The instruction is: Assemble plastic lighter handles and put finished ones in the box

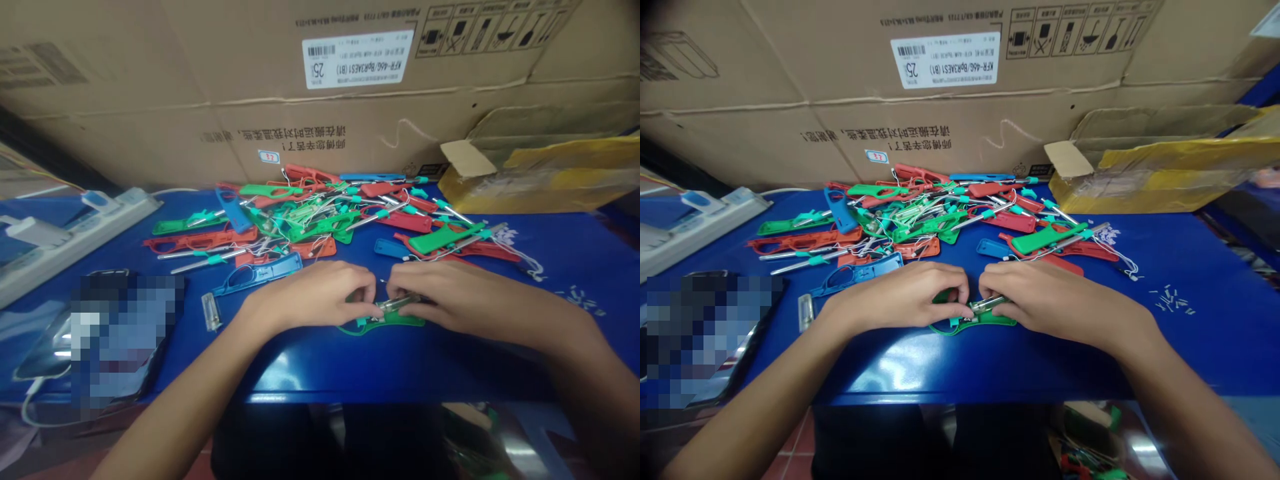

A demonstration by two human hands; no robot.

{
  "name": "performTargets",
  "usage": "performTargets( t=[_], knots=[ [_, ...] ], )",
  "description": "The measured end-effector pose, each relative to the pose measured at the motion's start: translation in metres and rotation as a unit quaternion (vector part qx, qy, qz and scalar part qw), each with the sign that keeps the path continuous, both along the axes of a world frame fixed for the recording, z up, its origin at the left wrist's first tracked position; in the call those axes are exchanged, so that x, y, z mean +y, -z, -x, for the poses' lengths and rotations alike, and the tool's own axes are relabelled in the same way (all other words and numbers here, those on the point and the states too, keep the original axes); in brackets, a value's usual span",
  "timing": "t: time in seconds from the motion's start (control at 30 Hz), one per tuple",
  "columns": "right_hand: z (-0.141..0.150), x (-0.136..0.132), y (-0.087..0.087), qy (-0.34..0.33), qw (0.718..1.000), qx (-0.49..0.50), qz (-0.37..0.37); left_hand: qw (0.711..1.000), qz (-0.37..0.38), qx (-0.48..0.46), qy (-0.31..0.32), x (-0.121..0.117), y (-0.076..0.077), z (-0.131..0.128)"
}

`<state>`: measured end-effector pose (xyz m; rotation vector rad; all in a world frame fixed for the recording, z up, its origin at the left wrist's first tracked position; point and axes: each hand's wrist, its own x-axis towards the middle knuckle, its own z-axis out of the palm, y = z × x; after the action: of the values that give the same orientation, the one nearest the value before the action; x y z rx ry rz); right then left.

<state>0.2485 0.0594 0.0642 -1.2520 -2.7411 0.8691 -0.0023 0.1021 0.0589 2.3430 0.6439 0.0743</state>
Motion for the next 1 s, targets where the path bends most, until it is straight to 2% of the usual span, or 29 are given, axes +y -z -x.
performTargets(
  t=[0.23,1.0],
  knots=[
    [-0.0007,0.0004,-0.0013,0.003,1.000,0.000,0.004,0.999,-0.034,0.003,0.001,-0.0014,0.0045,-0.0032],
    [-0.0016,0.0008,-0.0019,-0.004,1.000,-0.008,-0.014,0.999,-0.033,0.020,-0.016,-0.0016,0.0035,-0.0056]
  ],
)
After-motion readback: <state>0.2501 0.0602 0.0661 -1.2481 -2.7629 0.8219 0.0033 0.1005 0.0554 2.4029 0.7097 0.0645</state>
